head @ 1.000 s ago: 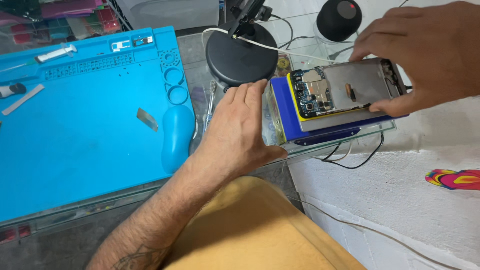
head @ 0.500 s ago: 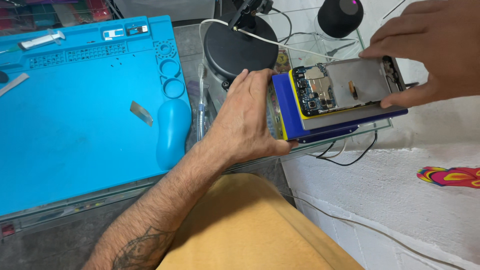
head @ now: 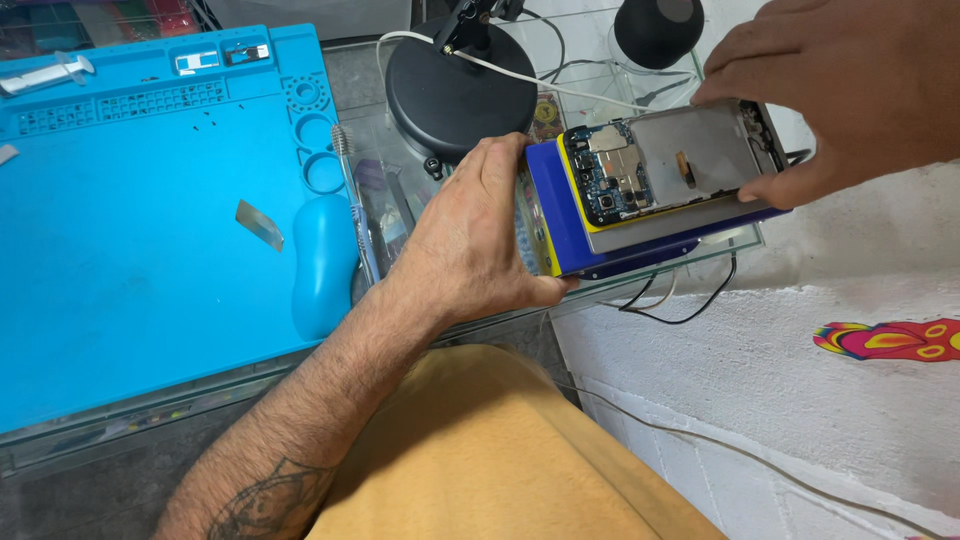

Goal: The person cleans a phone camera lens with a toothbrush, uses tweezers and a pick to remove internal components, and uses a prying tool to detach the screen from the phone body.

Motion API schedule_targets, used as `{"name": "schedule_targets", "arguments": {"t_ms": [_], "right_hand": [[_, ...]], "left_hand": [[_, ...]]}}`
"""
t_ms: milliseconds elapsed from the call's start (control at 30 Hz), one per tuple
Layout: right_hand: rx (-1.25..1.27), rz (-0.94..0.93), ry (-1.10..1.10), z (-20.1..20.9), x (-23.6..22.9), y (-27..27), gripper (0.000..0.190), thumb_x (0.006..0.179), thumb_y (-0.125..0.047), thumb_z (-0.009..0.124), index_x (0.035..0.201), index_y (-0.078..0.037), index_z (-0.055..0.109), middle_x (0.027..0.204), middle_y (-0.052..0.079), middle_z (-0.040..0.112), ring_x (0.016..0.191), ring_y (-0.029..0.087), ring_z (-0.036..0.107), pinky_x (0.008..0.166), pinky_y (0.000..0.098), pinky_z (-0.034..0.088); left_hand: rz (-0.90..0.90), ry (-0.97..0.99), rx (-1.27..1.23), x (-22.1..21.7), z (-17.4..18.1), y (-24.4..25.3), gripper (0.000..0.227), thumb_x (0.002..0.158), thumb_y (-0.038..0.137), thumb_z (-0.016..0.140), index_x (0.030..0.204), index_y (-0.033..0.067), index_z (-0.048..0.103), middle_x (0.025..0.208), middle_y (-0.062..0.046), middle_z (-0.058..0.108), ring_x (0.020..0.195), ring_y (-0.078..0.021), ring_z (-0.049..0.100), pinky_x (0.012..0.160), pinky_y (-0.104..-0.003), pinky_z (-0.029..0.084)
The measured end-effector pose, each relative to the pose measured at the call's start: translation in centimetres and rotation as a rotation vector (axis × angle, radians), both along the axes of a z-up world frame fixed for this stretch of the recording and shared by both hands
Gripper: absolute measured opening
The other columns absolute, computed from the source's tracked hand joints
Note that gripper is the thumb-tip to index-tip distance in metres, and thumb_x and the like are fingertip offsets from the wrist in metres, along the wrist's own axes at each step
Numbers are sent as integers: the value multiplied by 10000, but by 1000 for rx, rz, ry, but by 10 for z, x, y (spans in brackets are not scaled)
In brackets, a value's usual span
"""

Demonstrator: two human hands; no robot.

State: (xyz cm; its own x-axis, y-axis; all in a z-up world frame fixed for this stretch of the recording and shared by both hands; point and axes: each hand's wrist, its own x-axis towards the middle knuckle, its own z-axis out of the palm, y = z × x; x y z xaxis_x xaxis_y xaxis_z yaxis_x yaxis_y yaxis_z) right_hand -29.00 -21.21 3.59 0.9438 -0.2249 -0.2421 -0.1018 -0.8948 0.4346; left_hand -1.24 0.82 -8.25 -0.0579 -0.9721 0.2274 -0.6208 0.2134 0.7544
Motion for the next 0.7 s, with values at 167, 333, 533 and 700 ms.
{"name": "schedule_targets", "arguments": {"t_ms": [167, 333, 533, 700], "right_hand": [[4, -26, -61, 11, 1, 3, 1039, 612, -901, 763, 1471, -319, 734, 1449, -124, 771, 1310, 103, 763, 983, 285, 610], [363, -570, -355, -40, -134, -45, 675, 918, -226, 839, 1571, -64, 780, 1432, 228, 775, 1193, 377, 721, 940, 476, 583], [537, -576, -628, -60, -115, -49, 271, 1028, -179, 768, 1286, -127, 833, 1120, 125, 853, 926, 259, 791, 859, 361, 575], [854, -343, -952, -110, -30, 224, 132, 849, -235, 849, 979, -219, 832, 835, -77, 874, 681, 89, 807, 674, 244, 585]], "left_hand": [[-1, -20, -81, 1, 0, 4, 1211, 655, 473, 1087, 1533, -14, 410, 1407, -224, 609, 1295, -375, 600, 1085, -501, 538], [-91, -181, -38, 24, 28, 13, 1692, 600, 700, 1152, 1707, -87, 142, 1755, -332, 372, 1615, -460, 398, 1366, -521, 253], [-37, -285, -216, 67, 89, 31, 802, 922, 319, 987, 1535, 18, 566, 1412, -160, 719, 1251, -378, 680, 936, -516, 555], [67, -416, -386, 112, 99, 87, 254, 1167, 200, 865, 1363, 57, 793, 1148, -87, 838, 998, -295, 787, 869, -451, 608]]}}
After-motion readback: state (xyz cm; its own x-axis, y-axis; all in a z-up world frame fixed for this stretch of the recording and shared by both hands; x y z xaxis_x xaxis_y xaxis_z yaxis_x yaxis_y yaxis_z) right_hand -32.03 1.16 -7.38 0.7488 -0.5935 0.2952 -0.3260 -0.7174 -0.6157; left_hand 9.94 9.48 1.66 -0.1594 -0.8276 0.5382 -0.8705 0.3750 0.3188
